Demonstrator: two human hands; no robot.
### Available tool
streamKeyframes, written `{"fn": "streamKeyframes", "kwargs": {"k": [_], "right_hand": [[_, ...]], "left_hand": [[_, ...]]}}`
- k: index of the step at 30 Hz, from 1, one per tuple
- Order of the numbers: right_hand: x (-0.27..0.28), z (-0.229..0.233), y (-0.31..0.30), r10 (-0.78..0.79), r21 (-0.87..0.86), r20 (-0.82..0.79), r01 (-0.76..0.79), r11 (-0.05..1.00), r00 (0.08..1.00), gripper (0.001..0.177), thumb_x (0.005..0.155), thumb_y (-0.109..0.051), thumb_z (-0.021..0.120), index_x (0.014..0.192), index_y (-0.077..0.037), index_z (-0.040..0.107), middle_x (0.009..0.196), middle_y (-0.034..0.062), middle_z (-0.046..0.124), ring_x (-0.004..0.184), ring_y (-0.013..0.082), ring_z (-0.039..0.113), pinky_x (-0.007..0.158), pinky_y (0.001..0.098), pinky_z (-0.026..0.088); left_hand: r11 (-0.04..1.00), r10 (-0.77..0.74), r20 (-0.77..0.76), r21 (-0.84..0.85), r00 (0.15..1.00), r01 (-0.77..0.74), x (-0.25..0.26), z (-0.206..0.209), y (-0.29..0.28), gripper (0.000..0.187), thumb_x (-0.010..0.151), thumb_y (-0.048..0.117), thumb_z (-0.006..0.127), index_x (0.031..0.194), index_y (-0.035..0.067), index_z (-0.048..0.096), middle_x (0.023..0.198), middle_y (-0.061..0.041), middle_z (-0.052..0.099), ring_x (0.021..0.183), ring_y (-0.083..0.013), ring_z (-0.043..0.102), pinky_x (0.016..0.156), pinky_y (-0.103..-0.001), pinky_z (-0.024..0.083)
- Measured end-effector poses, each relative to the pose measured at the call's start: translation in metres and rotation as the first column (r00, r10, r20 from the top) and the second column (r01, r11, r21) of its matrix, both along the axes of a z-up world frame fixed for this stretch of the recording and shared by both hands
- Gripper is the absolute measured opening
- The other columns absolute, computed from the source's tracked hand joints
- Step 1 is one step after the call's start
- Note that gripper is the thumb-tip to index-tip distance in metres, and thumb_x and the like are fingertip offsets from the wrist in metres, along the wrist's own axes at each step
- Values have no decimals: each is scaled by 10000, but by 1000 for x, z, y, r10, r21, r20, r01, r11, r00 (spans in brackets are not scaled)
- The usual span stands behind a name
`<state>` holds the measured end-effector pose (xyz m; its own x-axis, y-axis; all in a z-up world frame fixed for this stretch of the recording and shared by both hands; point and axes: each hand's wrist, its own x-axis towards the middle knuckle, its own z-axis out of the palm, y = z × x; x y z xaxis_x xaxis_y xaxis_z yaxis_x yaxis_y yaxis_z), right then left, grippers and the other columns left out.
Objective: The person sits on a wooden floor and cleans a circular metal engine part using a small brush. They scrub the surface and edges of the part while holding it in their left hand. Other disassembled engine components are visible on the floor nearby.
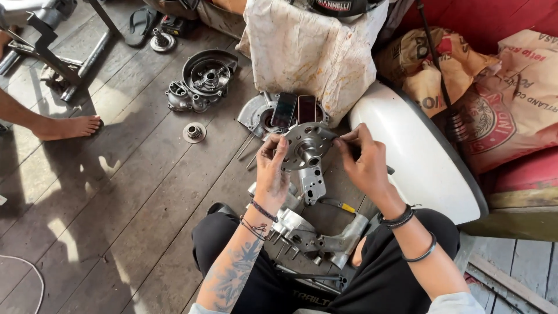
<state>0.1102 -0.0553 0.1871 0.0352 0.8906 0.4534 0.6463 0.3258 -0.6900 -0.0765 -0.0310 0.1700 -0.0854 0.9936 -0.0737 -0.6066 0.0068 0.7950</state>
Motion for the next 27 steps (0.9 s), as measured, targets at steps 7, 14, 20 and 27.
{"fn": "streamKeyframes", "kwargs": {"k": [7, 14, 20, 27], "right_hand": [[17, 5, 1, -33, -9, 48, 33, 999, 998, 151, 1016, -84, 730, 1025, -36, 587, 818, 194, 744, 787, 375, 751, 653, 433, 589], [44, 21, 1, -68, 132, 4, 66, 989, 998, 183, 1075, -54, 729, 1020, -35, 556, 697, 112, 694, 562, 248, 657, 517, 282, 507], [36, 32, -5, -18, 116, -135, 34, 993, 991, 185, 1107, -197, 625, 1186, -78, 509, 624, 55, 545, 528, 160, 492, 492, 250, 385], [10, 9, -4, 96, -154, -487, -194, 969, 868, 380, 804, -213, 896, 1088, -56, 699, 788, 51, 678, 466, 33, 529, 436, 170, 388]], "left_hand": [[997, 20, 36, 69, 999, -23, 4, -4, 8, 211, 961, 227, 718, 831, 106, 605, 739, 90, 402, 721, -11, 404, 616, -160, 386], [994, -88, 157, 83, 984, 76, 8, 36, -5, 270, 938, 335, 735, 818, 124, 617, 777, 3, 572, 762, -114, 570, 694, -265, 499], [987, -40, 342, -136, 939, 92, 1, 36, 8, 437, 964, 448, 668, 1234, 112, 599, 1386, -26, 485, 1191, -194, 574, 1054, -356, 481], [978, -195, 341, -6, 920, 209, 14, 26, -2, 374, 1017, 465, 585, 1230, 159, 605, 1171, -54, 639, 1097, -202, 643, 1037, -390, 514]]}}
